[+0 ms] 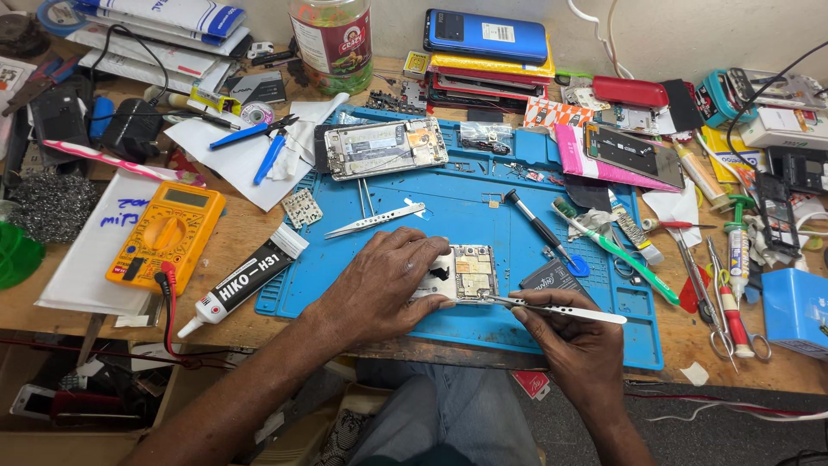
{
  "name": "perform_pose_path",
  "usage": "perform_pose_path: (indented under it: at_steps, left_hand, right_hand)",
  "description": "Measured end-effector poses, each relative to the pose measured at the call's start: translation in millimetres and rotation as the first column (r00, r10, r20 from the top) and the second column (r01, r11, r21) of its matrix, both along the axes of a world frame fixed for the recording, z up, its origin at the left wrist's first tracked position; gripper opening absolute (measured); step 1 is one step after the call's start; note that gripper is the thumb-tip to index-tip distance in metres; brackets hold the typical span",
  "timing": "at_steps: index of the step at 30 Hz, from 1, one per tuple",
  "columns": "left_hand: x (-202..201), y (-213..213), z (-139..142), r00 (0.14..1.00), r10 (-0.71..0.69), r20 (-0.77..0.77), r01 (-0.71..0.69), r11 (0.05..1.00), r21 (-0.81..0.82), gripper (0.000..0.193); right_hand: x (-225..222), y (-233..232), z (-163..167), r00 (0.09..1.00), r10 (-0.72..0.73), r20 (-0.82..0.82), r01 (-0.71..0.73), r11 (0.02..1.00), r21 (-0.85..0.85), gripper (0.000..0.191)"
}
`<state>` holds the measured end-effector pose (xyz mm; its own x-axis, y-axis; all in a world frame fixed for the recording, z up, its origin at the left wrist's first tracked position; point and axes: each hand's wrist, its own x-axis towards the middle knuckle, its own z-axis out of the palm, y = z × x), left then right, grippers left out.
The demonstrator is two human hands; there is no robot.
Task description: The person uses a precision screwdriver and tweezers to manipulate small components on a disassembled mobile phone motherboard. They repeatedly pick up, turn over, and place down the phone chassis and internal parts while working on the circuit board.
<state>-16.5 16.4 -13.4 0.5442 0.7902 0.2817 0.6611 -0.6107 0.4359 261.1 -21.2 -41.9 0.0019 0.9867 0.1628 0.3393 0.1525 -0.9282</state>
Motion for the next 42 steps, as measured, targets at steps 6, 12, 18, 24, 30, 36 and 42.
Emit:
perform_pose_path:
  at_steps: [6, 12, 18, 24, 30, 36, 42]
  left_hand:
    - [-2, -2, 0, 1.000, -0.008, -0.020, 0.008, 1.000, -0.003, 0.064]
    - [-2, -4, -1, 1.000, -0.014, -0.017, 0.014, 1.000, 0.000, 0.064]
    - [-1, -5, -1, 1.000, -0.014, -0.021, 0.014, 1.000, 0.005, 0.062]
    - [1, -6, 0, 1.000, -0.015, -0.022, 0.015, 1.000, -0.002, 0.061]
    - [1, -6, 4, 1.000, -0.019, -0.008, 0.019, 0.999, -0.031, 0.058]
    - [1, -8, 6, 1.000, -0.025, 0.000, 0.025, 1.000, -0.013, 0.058]
    - [1, -10, 5, 1.000, -0.024, -0.003, 0.024, 0.999, -0.024, 0.058]
  right_hand:
    - [-4, -6, -1, 1.000, -0.006, -0.010, 0.006, 0.999, 0.036, 0.022]
    - [-3, -10, -3, 1.000, -0.009, -0.019, 0.010, 0.998, 0.057, 0.021]
    - [1, -11, -7, 0.999, 0.037, 0.019, -0.038, 0.995, 0.088, 0.021]
    - [3, -14, -7, 0.999, 0.054, 0.005, -0.054, 0.992, 0.115, 0.020]
    - [1, -18, -4, 0.997, 0.049, 0.061, -0.061, 0.976, 0.208, 0.021]
    - [-1, -20, -2, 0.994, 0.051, 0.101, -0.074, 0.968, 0.238, 0.021]
    - [-1, -22, -8, 0.993, 0.062, 0.104, -0.088, 0.958, 0.273, 0.020]
